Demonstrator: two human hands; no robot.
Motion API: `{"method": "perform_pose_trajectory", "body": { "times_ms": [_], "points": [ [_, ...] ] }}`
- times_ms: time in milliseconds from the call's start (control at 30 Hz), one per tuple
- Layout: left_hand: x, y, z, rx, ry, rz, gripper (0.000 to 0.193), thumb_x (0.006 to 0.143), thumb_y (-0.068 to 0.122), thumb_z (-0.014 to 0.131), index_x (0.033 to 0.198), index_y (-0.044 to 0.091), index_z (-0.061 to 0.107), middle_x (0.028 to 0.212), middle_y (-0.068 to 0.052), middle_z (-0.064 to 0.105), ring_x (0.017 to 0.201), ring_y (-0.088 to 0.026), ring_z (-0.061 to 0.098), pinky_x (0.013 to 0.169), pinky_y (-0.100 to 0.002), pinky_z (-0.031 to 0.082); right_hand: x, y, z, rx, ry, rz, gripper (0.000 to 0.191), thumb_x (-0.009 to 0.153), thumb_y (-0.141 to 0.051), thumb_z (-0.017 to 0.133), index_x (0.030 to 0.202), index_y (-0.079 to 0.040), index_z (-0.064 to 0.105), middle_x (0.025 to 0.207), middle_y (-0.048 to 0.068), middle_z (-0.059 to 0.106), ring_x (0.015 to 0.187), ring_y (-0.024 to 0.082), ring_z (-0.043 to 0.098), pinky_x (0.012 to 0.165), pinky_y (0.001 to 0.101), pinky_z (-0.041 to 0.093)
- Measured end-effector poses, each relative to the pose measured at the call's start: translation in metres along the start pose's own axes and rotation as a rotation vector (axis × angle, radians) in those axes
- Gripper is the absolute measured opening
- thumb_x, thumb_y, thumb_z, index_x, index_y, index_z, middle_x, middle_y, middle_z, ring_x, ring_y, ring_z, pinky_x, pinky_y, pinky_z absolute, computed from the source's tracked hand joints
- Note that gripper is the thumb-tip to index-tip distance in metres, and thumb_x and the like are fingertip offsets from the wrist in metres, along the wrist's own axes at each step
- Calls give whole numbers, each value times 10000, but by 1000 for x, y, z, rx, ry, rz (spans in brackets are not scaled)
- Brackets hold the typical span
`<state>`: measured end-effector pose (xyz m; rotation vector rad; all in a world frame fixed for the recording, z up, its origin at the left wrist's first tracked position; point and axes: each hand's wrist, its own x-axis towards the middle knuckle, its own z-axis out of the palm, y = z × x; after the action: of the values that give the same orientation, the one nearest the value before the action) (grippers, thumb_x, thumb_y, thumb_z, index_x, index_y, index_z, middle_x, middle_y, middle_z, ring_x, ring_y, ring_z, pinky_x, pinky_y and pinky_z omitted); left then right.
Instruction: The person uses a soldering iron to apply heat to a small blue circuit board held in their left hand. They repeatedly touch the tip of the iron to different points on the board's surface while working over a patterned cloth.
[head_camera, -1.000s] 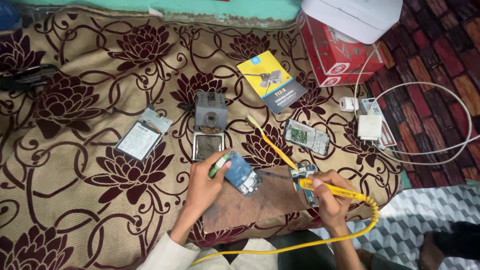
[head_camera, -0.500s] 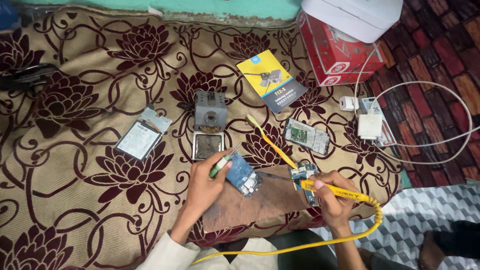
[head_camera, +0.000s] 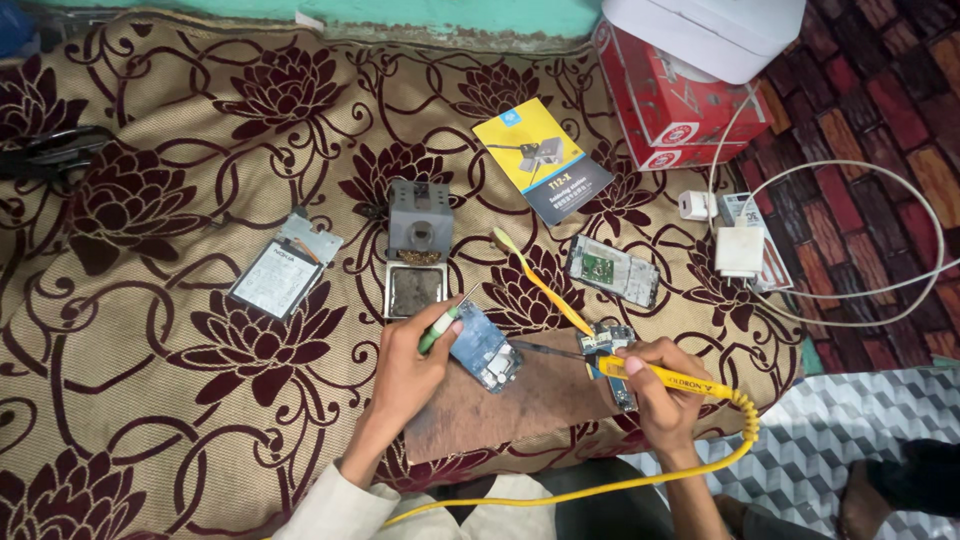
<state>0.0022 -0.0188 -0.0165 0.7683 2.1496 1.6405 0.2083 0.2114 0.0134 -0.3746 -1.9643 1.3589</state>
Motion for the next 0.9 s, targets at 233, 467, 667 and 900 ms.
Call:
{"method": "perform_pose_trajectory", "body": {
  "times_ms": [233,467,667,900],
  "points": [
    [0,7,-3,-21,31,22,362,895,80,705,1257,92,721,758,-90,773,450,-78,487,428,-277,364,-2,-2,1,-44,9,25,139,864,-86,621,783,26,617,720,106,659,687,170,631,829,342,552],
    [-1,9,-2,-27,50,58,367,894,82,710,1261,88,719,781,-100,773,480,-78,518,455,-272,398,0,-7,-3,-48,-5,54,146,837,-89,622,778,44,626,691,122,661,604,172,594,768,324,541],
    [0,6,-1,-7,35,28,374,888,86,708,1262,91,715,814,-102,787,469,-96,530,445,-285,405,1,-10,-5,-51,-20,31,143,809,-93,617,770,45,619,772,144,714,666,174,656,721,294,531],
    [0,5,-1,6,21,5,368,893,93,705,1261,89,716,825,-104,793,472,-107,529,444,-294,403,-1,-9,-11,-79,-11,102,165,812,-99,634,779,61,658,730,161,707,598,170,616,667,286,514]
  ]
}}
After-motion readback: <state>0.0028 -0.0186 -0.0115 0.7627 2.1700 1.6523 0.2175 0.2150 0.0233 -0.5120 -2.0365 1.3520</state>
